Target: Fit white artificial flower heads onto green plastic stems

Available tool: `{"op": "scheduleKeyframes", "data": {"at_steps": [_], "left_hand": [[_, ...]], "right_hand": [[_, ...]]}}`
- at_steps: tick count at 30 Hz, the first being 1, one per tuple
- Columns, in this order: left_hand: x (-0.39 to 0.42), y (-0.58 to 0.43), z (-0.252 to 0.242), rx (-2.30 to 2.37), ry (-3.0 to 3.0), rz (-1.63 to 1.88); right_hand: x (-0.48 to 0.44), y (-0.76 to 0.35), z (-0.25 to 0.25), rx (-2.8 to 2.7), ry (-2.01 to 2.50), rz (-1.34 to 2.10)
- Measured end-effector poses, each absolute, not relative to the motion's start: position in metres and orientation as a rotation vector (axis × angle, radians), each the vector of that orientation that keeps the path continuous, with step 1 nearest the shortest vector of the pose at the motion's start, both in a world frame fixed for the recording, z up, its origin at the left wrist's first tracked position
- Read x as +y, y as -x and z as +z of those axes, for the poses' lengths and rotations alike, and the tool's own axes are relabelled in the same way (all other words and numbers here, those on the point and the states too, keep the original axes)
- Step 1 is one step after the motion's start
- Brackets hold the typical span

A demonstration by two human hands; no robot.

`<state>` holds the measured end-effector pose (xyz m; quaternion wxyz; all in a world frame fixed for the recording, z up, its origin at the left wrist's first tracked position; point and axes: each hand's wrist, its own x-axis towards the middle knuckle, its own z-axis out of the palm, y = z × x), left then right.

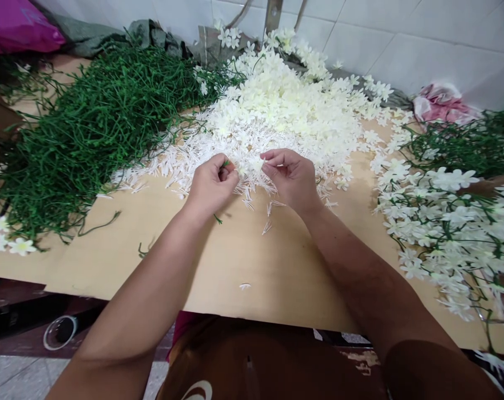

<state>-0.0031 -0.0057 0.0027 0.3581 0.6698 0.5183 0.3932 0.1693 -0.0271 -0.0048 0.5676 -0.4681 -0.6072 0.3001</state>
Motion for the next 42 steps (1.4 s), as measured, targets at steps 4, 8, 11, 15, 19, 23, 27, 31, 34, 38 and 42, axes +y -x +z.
{"op": "scheduleKeyframes", "data": {"at_steps": [4,8,11,15,19,23,27,31,34,38,42], "left_hand": [[-0.0072,0.0083,0.0008,1.366,-1.844,0.950],[-0.0087,0.0121,0.0026,1.203,-1.859,0.989],[-0.0080,0.0116,0.0017,1.100,-1.814,0.954],[-0.0090,0.0073,0.0023,1.005,-1.810,0.876],[-0.0133,0.0040,0.0078,0.932,-1.724,0.836],[-0.0154,0.0039,0.0093,0.868,-1.723,0.810],[-0.0142,0.0044,0.0052,0.840,-1.751,0.778],[-0.0131,0.0043,0.0029,0.840,-1.762,0.774],[-0.0133,0.0042,0.0032,0.836,-1.758,0.769],[-0.0133,0.0051,0.0039,0.860,-1.797,0.765],[-0.0121,0.0075,0.0040,0.900,-1.848,0.738]], "right_hand": [[-0.0276,-0.1702,-0.0012,-1.409,1.052,0.959],[-0.0253,-0.1722,-0.0035,-1.311,0.980,1.156],[-0.0238,-0.1726,-0.0055,-1.265,0.942,1.254],[-0.0246,-0.1709,-0.0037,-1.249,0.946,1.357],[-0.0247,-0.1712,-0.0019,-1.245,0.927,1.409],[-0.0243,-0.1725,-0.0003,-1.224,0.932,1.423],[-0.0250,-0.1731,0.0015,-1.257,0.955,1.422],[-0.0251,-0.1747,0.0013,-1.295,0.959,1.408],[-0.0251,-0.1749,0.0014,-1.303,0.980,1.392],[-0.0271,-0.1725,0.0036,-1.366,1.020,1.284],[-0.0303,-0.1694,0.0036,-1.521,1.100,1.118]]}}
